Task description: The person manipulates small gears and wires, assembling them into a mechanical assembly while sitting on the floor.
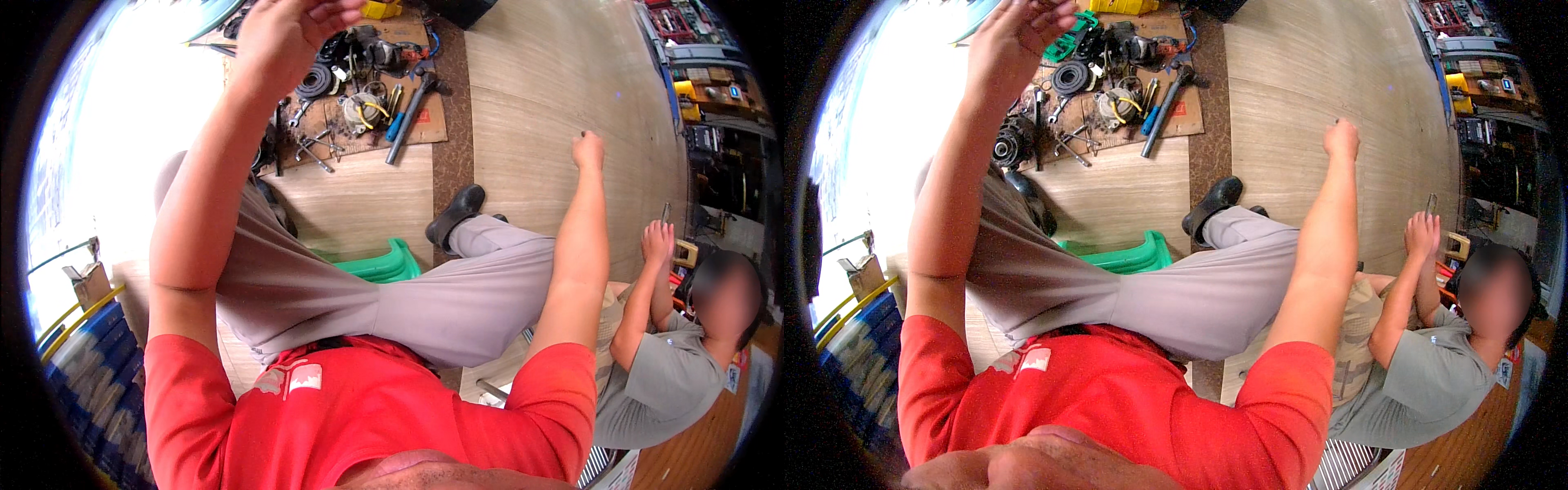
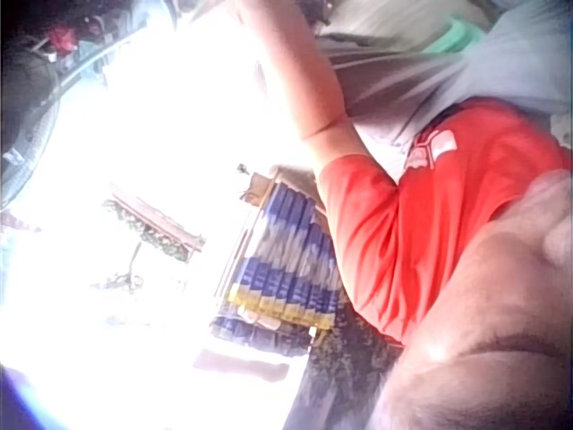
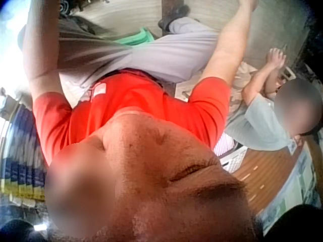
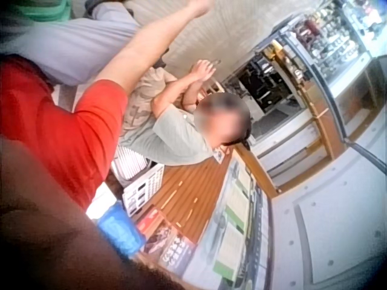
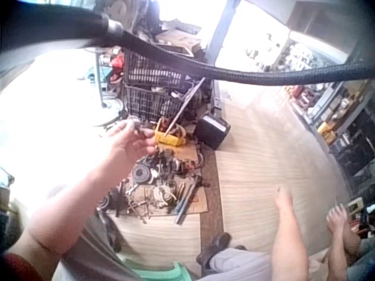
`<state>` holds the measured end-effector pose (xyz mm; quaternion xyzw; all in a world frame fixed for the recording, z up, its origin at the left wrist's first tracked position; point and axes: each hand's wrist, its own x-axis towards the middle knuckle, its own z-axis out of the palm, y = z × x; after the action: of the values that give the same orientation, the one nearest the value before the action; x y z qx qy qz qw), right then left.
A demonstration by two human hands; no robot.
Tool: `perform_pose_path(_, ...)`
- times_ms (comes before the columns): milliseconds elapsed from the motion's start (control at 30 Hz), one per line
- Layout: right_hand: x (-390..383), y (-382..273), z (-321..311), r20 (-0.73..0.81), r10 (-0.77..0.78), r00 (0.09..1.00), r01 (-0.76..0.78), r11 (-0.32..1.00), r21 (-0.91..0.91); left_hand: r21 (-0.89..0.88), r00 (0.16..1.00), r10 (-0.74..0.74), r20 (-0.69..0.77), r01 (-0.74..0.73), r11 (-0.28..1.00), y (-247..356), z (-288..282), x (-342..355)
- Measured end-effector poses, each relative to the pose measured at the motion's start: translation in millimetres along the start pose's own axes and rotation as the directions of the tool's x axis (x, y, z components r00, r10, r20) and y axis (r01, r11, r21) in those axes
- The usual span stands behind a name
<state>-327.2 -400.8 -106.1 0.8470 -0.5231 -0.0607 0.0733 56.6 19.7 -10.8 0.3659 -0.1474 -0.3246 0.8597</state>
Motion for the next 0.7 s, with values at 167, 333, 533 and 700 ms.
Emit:
perform_pose_path(167, -2.1, -56.7, -17.0, 0.123, -0.317, 0.94, 0.304, 0.946, 0.115, 0.219, 0.978, -0.199, 0.054, 0.183, 0.958, -26.2, 27.0, -17.0)
perform_pose_path(333, -97.5, -208.1, -125.3, -0.09, -0.486, 0.869, 0.217, 0.211, 0.953, 0.327, 0.934, -0.246, 0.26, 0.154, 0.932, -36.9, 32.3, -28.1)
perform_pose_path(533, -156.3, -267.1, -139.5, -0.219, -0.69, 0.69, 0.071, -0.237, 0.969, 0.254, 0.815, -0.27, 0.512, 0.157, 0.954, -51.0, 20.6, -27.3)
perform_pose_path(700, -157.0, -269.1, -140.1, -0.132, -0.728, 0.673, -0.074, -0.244, 0.967, 0.192, 0.824, -0.238, 0.514, 0.159, 0.968, -53.9, 15.1, -27.7)
